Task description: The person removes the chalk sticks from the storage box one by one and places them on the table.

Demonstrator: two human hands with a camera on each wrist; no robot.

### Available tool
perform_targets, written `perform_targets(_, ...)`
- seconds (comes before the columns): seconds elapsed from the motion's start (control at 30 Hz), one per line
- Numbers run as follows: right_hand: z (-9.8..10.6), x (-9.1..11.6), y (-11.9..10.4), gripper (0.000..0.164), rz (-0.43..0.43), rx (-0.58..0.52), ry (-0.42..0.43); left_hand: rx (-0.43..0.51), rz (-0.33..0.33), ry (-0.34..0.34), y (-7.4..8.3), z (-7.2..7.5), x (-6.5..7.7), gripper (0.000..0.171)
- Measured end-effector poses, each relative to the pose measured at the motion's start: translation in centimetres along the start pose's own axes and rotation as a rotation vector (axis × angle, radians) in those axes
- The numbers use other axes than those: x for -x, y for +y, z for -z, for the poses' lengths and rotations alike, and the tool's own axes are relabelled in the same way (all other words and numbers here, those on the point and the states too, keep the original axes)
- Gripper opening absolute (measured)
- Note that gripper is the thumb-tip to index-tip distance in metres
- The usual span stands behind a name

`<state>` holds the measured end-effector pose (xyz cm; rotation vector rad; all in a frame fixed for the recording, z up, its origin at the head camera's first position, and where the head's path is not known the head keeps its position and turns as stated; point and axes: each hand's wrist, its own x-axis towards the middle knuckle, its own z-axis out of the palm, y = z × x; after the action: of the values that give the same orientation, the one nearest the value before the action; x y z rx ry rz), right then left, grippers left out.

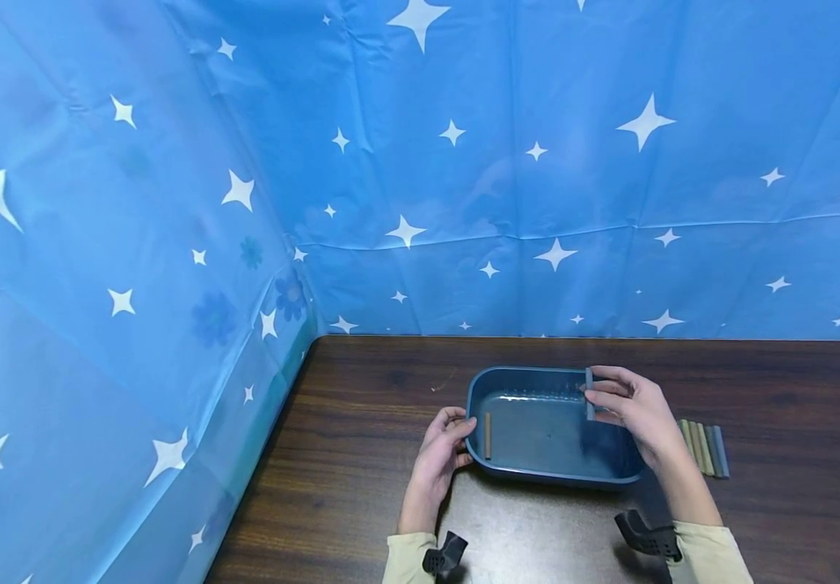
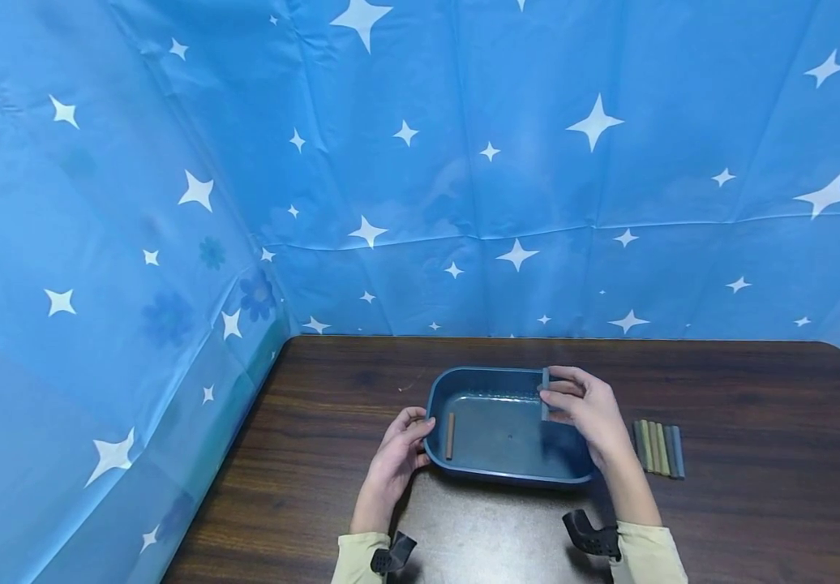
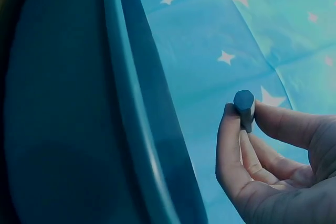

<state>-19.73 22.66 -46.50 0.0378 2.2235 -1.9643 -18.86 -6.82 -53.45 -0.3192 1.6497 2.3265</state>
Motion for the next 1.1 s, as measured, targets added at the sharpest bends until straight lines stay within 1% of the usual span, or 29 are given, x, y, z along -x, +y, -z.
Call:
perform_targets(0.17, 1.2, 0.4, 0.4, 0.055, -0.026, 0.011, 0.037, -0.004, 0.000, 0.003, 0.0, 0.0, 0.0, 0.019)
perform_targets(0.43, 3.4, 0.9, 1.8, 0.061, -0.072, 0.042, 0.061, -0.007, -0.005, 0.010, 0.0, -0.1, 0.1, 0.019)
perform_targets(0.63, 5.4, 1.7, 2.6, 0.060, -0.057, 0.056, 0.094, -0.004, -0.006, 0.006, 0.1, -0.1, 0.1, 0.019)
perform_targets(0.77, 6.7, 2.2, 3.0, 0.060, -0.064, 0.042, 0.107, -0.011, -0.007, 0.002, 0.1, 0.0, 0.1, 0.018)
perform_targets(0.83, 7.4, 2.4, 3.2, 0.059, -0.074, 0.009, 0.111, -0.018, -0.003, 0.004, 0.1, 0.0, 0.1, 0.018)
perform_targets(0.93, 8.4, 2.8, 3.6, 0.049, -0.082, -0.028, 0.124, -0.022, 0.003, 0.008, 0.1, 0.0, 0.1, 0.019)
perform_targets(1.03, 9.6, 3.3, 4.1, 0.026, -0.092, -0.084, 0.137, -0.023, 0.003, 0.009, 0.0, 0.0, 0.1, 0.019)
perform_targets(1.1, 10.3, 3.6, 4.4, 0.018, -0.094, -0.090, 0.148, -0.020, 0.002, 0.009, 0.0, 0.0, 0.2, 0.018)
